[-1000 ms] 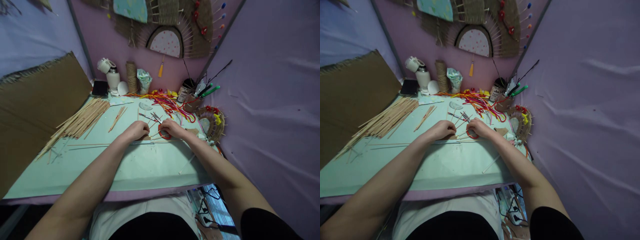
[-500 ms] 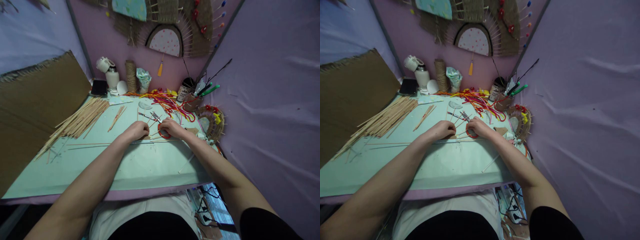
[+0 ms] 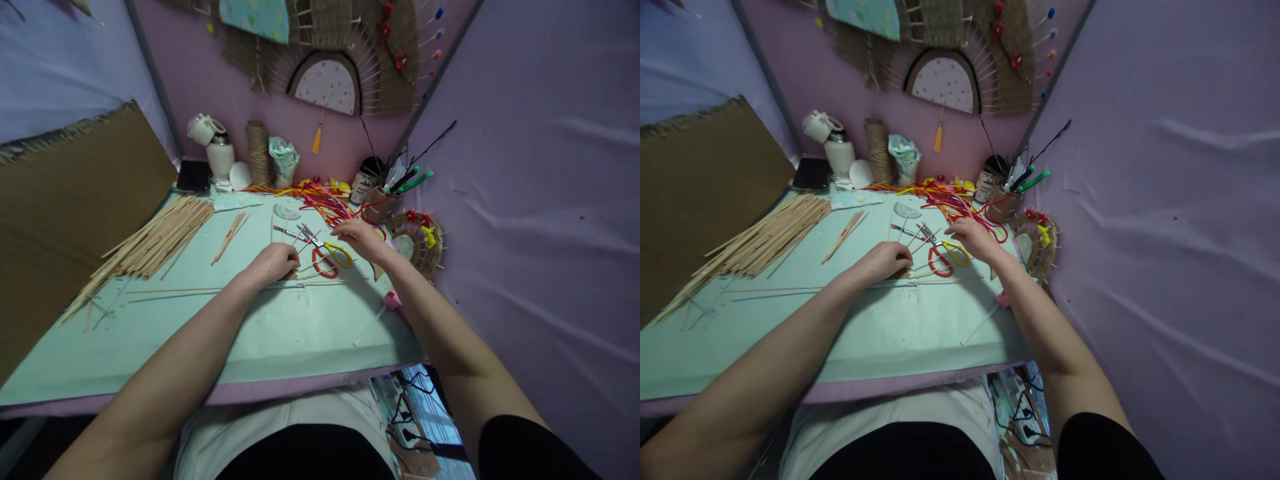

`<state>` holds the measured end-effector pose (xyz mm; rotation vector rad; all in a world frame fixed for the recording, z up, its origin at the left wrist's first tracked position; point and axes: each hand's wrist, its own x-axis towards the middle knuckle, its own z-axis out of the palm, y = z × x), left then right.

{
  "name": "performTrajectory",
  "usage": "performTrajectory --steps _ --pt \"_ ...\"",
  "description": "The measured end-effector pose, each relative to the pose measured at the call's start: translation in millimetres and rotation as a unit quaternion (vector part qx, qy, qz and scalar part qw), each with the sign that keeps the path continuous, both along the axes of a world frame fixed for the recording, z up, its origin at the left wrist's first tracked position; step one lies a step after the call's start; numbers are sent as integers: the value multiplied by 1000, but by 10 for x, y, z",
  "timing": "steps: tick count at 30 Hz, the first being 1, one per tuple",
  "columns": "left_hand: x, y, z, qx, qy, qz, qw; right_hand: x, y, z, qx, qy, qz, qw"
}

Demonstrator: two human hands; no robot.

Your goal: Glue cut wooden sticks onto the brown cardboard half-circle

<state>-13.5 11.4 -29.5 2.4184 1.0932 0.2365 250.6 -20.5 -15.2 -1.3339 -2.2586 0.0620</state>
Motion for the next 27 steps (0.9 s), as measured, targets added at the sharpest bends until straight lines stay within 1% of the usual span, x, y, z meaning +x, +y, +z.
performTrajectory --steps 3,5,9,13,21,27 --pt "41 -39 10 -6 -10 2 1000 166 -37 143 10 7 -37 999" --pt "69 -61 13 -3 -7 3 1000 226 -75 167 0 -1 -41 999" --pt "115 -77 -9 30 14 -2 999 246 -116 76 -39 -29 -20 999" --pt "137 -75 -48 49 25 -10 998 192 -74 -50 -64 -45 -15 997" --pt "148 -55 -105 45 37 -6 998 5 38 -194 -80 -53 3 995" --pt "157 -36 -140 46 40 7 998 -51 76 -249 -95 -73 5 993"
